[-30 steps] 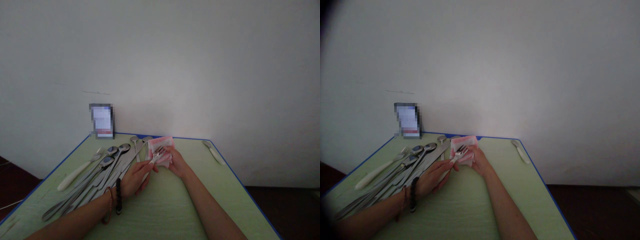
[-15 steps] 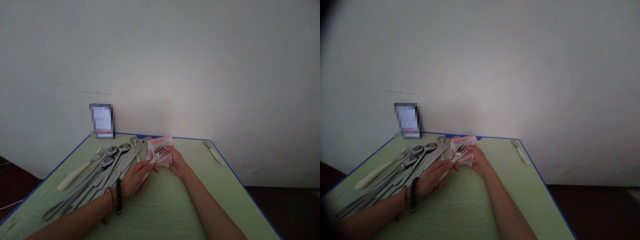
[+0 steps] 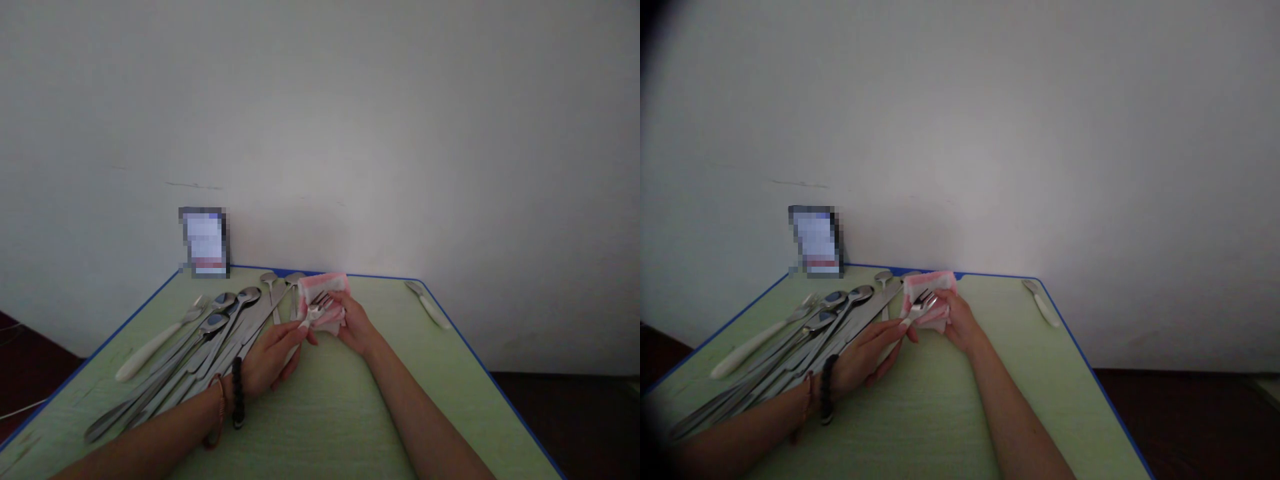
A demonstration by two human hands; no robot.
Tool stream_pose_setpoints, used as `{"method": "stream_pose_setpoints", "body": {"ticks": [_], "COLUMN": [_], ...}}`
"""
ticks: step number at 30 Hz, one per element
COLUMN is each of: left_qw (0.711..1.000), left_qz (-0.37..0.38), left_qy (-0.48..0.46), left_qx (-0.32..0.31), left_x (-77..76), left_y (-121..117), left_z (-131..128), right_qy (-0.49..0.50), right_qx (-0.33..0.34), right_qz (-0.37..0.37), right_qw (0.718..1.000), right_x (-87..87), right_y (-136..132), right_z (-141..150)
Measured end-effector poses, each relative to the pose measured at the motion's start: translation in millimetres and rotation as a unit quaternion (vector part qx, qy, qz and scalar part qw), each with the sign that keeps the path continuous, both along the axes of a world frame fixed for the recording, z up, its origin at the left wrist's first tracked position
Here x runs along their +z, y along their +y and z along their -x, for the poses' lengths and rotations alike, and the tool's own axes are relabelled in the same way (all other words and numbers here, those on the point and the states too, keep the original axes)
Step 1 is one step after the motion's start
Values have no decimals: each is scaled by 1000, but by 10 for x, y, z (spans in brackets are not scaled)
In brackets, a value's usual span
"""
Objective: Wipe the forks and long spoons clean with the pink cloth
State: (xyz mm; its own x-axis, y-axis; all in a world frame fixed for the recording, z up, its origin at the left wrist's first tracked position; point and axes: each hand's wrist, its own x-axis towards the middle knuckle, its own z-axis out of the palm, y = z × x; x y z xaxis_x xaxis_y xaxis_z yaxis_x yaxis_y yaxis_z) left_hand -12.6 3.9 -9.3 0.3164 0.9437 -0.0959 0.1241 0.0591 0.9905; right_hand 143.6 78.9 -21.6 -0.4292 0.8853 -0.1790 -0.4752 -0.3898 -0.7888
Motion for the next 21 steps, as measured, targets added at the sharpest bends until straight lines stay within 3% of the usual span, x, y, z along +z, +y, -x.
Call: {"method": "stream_pose_setpoints", "body": {"ticks": [14, 21], "left_qw": [1000, 1000], "left_qz": [2, 2], "left_qy": [8, 22], "left_qx": [4, 5], "left_x": [-45, -37], "left_y": [10, 6], "left_z": [-10, -21], "right_qy": [41, 32], "right_qx": [39, 35], "right_qz": [-48, -42], "right_qw": [997, 998], "right_x": [102, 38], "right_y": [-37, 21], "right_z": [-12, -21]}}
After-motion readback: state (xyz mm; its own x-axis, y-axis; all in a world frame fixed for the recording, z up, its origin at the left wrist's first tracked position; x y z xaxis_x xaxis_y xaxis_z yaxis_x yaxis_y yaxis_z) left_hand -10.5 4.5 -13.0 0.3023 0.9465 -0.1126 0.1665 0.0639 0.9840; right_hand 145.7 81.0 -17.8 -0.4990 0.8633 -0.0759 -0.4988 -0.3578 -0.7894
